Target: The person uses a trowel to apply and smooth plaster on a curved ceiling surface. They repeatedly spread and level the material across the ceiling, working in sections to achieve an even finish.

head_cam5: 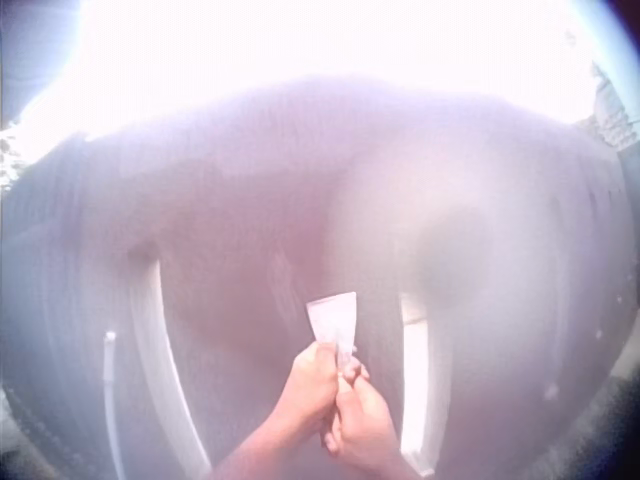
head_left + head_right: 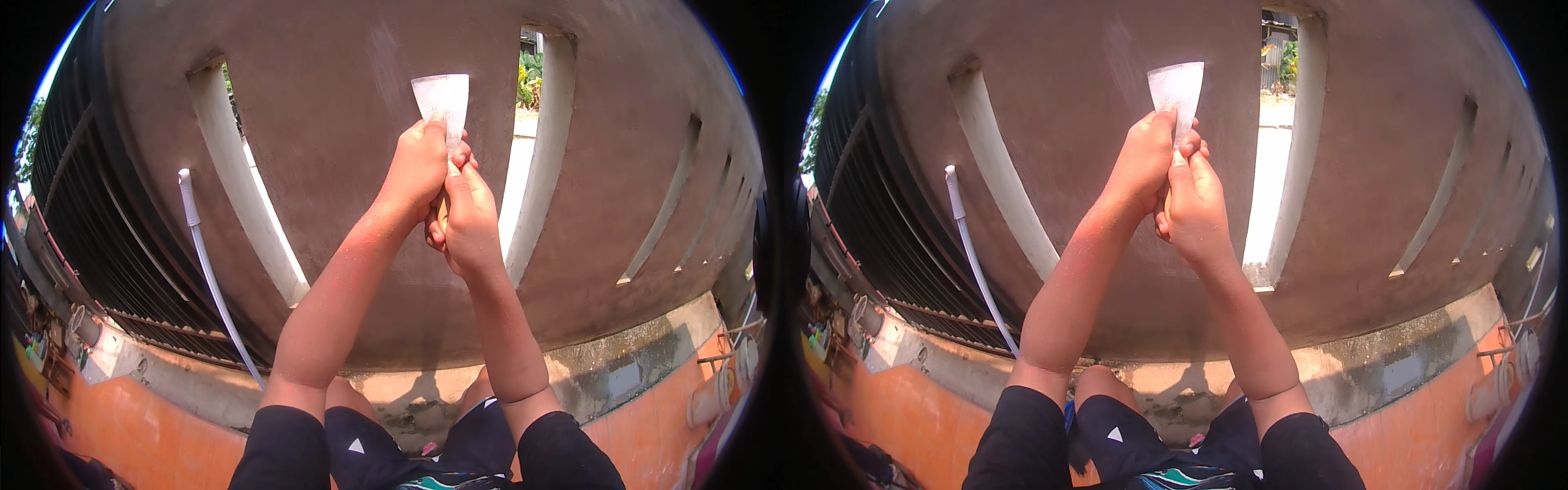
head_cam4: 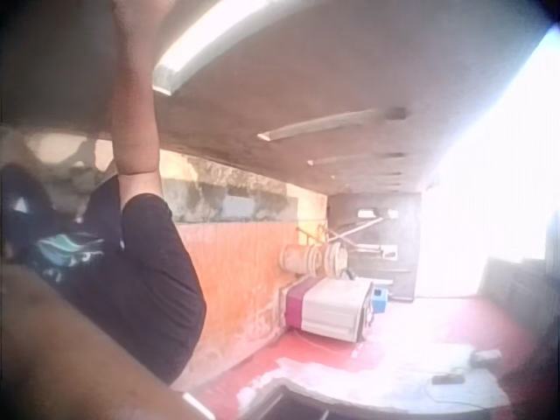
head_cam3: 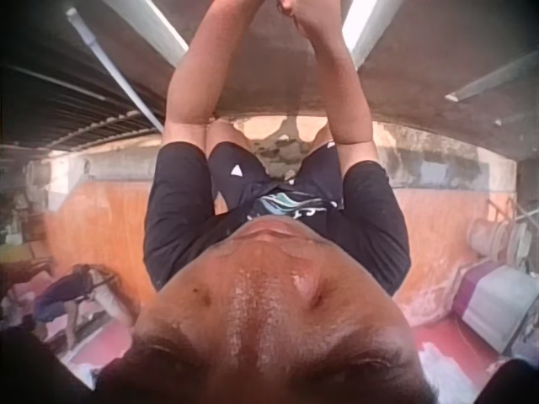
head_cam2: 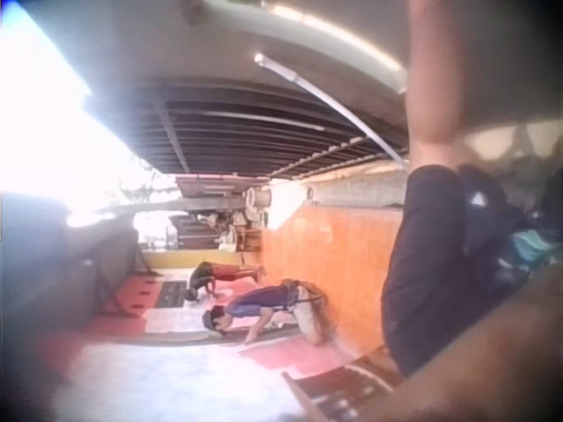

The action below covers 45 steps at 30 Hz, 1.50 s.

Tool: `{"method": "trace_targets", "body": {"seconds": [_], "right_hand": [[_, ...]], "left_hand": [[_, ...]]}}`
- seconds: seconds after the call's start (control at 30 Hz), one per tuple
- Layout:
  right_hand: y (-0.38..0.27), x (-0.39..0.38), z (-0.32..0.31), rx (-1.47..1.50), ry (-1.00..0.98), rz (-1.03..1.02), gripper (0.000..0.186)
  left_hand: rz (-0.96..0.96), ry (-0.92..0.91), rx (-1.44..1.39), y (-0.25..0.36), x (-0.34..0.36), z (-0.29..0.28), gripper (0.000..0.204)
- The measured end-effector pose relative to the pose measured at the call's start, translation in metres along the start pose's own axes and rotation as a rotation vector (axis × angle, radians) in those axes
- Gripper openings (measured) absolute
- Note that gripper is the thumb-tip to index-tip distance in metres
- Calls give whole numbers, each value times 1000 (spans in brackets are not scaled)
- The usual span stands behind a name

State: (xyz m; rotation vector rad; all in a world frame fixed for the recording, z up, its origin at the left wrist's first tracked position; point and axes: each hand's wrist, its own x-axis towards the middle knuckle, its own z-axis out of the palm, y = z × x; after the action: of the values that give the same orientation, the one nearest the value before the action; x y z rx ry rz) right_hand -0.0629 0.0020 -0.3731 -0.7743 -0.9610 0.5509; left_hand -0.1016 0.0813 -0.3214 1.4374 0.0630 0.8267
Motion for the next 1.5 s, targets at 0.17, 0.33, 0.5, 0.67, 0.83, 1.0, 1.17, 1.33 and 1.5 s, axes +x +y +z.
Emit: {"method": "trace_targets", "body": {"seconds": [0.17, 0.33, 0.5, 0.67, 0.83, 1.0, 1.17, 1.33, 1.5], "right_hand": [[6, -27, -3, -68, 163, 218, 19], [2, -6, -5, 11, 14, -48, 24], [9, -25, -12, -58, 46, 114, 15], [9, -17, -26, -26, -6, 57, 13], [-12, 18, -23, -23, -68, -17, 18], [27, -27, -56, 23, -152, 109, 21], [100, -118, -124, 199, -97, 534, 24], [150, -206, -188, 29, -70, 930, 22], [169, -249, -229, 174, -55, 1017, 20]], "left_hand": [[-257, 0, -47, -16, -21, 5, 33], [-44, -11, -7, -9, -1, 3, 33], [-157, 1, -21, -24, -15, 4, 35], [-93, 13, 24, -27, -5, 7, 36], [8, 13, 121, 3, 23, 13, 35], [-114, 2, 300, -48, -17, 0, 40], [-370, -175, 368, -136, -95, -35, 48], [-864, -393, 860, -216, -185, -60, 50], [-1279, -724, 502, -277, -214, -77, 53]]}}
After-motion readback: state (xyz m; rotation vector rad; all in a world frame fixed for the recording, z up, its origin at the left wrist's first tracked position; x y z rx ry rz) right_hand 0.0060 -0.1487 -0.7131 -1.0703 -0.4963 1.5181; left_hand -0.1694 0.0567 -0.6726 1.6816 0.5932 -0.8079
